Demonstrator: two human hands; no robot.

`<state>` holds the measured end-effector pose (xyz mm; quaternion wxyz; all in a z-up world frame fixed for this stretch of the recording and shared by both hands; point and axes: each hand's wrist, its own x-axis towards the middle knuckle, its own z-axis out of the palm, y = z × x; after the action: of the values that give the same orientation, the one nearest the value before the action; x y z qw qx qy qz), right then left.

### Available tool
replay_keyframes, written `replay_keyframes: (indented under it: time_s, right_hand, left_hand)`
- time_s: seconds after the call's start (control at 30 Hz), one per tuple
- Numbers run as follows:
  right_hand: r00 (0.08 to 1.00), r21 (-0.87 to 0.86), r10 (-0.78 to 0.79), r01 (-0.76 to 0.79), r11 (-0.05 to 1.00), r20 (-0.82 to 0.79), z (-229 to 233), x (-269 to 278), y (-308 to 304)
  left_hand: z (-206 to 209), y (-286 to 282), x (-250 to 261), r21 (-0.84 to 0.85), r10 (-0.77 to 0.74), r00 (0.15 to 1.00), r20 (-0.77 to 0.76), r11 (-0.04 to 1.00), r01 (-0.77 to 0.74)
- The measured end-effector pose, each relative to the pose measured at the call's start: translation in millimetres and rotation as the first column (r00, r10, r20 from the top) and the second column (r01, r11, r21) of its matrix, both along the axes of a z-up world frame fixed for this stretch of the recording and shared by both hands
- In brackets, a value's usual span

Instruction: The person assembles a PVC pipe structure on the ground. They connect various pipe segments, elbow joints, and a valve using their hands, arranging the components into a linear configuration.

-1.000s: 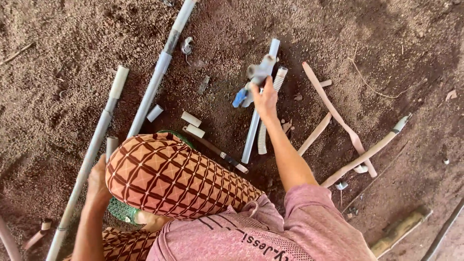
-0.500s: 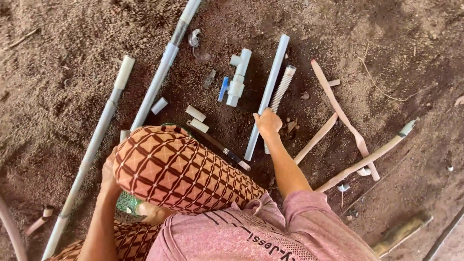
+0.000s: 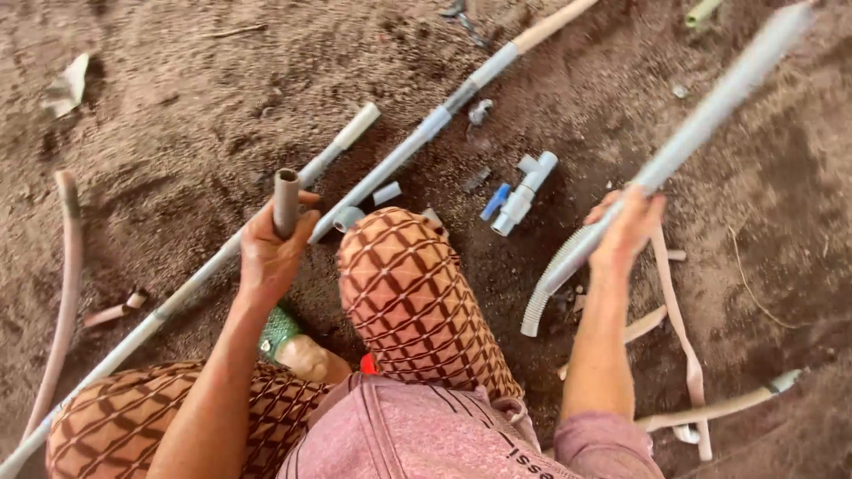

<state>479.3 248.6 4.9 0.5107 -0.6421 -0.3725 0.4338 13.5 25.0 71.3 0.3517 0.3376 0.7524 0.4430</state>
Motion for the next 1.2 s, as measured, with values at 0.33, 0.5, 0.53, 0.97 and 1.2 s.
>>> replay_keyframes:
  time_s: [0.33, 0.5, 0.53, 0.97, 1.2]
  right_hand:
    - [0.992, 0.013, -0.061, 0.060, 0.998, 0.115, 0, -46, -25]
    - [0.608, -0.224, 0.226, -0.082, 0.971, 0.761, -100, -27, -57]
    - [0.446, -0.219, 0.291, -0.206, 0.954, 0.846, -113, -27, -52]
    - [0.576, -0.669, 0.531, 0.037, 0.743, 0.622, -162, -84, 33]
    - [0.908, -0.186, 0.325, -0.282, 0.941, 0.264, -59, -104, 13]
  left_hand:
    - [34, -41, -3, 0.091, 0.061, 0.998, -0.015, 0.994, -0.060]
    - [37, -62, -22, 0.218, -0.020, 0.998, -0.058, 0.975, 0.033]
    - [35, -65, -23, 0.214, -0.007, 1.000, 0.016, 0.977, 0.003]
    - [37, -40, -16, 0.276, 0.112, 0.971, 0.213, 0.946, -0.170]
    - [49, -36, -11, 0.381, 0.066, 0.974, 0.218, 0.913, -0.147]
